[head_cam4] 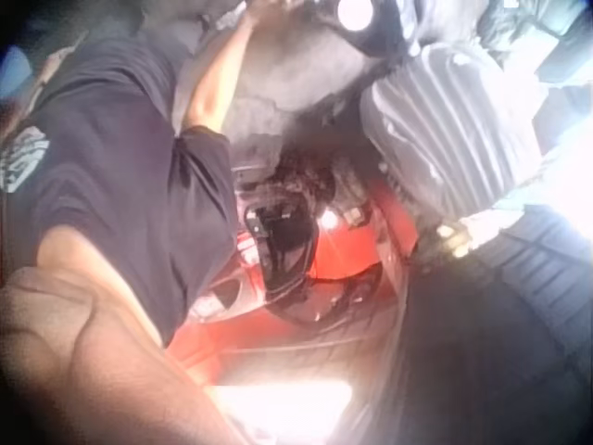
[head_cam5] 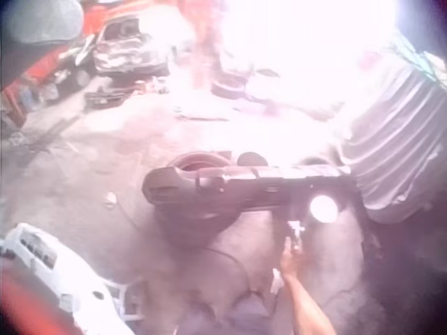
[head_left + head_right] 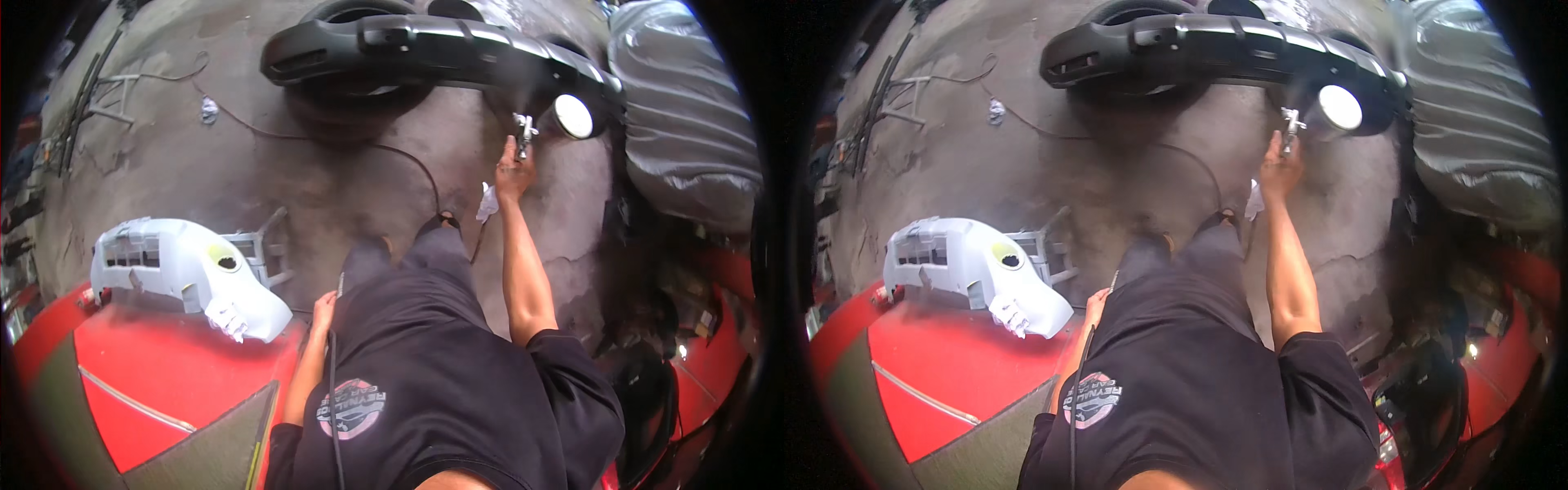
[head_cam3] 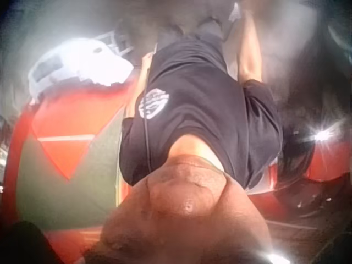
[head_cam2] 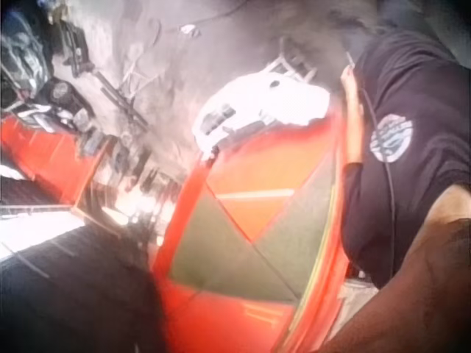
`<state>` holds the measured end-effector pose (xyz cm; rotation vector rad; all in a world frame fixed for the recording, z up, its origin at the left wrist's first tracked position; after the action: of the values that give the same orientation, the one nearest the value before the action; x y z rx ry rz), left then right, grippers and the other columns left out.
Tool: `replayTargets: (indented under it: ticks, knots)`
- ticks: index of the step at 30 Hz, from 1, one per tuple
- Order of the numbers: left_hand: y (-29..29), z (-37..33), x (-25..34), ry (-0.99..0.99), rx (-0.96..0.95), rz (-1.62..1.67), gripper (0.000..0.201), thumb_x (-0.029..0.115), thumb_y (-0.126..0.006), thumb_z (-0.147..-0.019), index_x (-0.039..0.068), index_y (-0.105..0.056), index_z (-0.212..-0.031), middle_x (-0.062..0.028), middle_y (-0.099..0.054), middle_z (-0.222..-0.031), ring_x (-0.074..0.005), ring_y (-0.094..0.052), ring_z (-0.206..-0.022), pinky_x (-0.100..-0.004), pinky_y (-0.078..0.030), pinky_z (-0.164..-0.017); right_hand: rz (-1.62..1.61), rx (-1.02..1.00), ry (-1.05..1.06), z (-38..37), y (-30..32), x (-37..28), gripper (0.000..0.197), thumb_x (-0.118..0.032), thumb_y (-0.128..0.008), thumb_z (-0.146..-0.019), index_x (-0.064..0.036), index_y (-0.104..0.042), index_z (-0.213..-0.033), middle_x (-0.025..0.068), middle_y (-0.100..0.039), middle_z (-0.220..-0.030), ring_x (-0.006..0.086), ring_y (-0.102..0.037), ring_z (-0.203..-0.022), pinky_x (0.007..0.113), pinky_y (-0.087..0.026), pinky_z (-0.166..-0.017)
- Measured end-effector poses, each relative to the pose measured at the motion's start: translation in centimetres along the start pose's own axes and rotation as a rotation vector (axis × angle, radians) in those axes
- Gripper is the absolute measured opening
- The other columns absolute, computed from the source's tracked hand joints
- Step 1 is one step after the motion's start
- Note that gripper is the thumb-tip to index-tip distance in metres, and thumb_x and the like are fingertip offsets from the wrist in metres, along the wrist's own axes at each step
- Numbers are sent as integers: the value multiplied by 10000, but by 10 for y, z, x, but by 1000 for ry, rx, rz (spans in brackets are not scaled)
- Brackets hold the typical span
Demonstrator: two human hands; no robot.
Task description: The person uses a spray gun to apply black paint to a car bumper. They then mix a new batch of paint in a cup and clean the spray gun with a cloth and solvent.
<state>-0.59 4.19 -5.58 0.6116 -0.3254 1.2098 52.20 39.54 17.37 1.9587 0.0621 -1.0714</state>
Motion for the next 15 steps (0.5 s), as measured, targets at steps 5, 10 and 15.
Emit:
replayTargets:
  ticks: [5,10,15]
  knots:
    - [-7,30,3,45,35,26,392,206,-592,-1021,-26,-703,-1316,-177,-752,-1271,-250,-701,-1181,-343,-515,-1028,-113,-308,256,69,-96,-94,244,-315,-715,-1014,-85,-722,-1094,178,-716,-757,223,-678,-643,394,-514,-624]
    - [2,46,-37,48,115,86,373,215,-583,-1045,-10,-712,-1314,-189,-751,-1267,-273,-698,-1207,-353,-508,-1048,-72,-643,341,140,-213,-207,316,-370,-695,-995,-72,-664,-1096,230,-741,-930,456,-719,-904,552,-552,-756]
    - [-3,46,-122,21,180,-90,383,245,-612,-1050,-35,-708,-1293,-179,-763,-1239,-248,-722,-1144,-355,-531,-1003,-425,-843,503,185,-278,-254,233,-290,-746,-947,-97,-617,-937,175,-706,-837,426,-701,-817,515,-534,-689]
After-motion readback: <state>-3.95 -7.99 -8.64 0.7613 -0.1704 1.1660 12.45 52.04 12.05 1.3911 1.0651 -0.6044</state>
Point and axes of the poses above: each hand's wrist, its own z-axis away from the middle knuckle, its own y-axis out of the back of the hand, x = y × z, the point moved 7 cm from there along -z, towards the middle knuckle
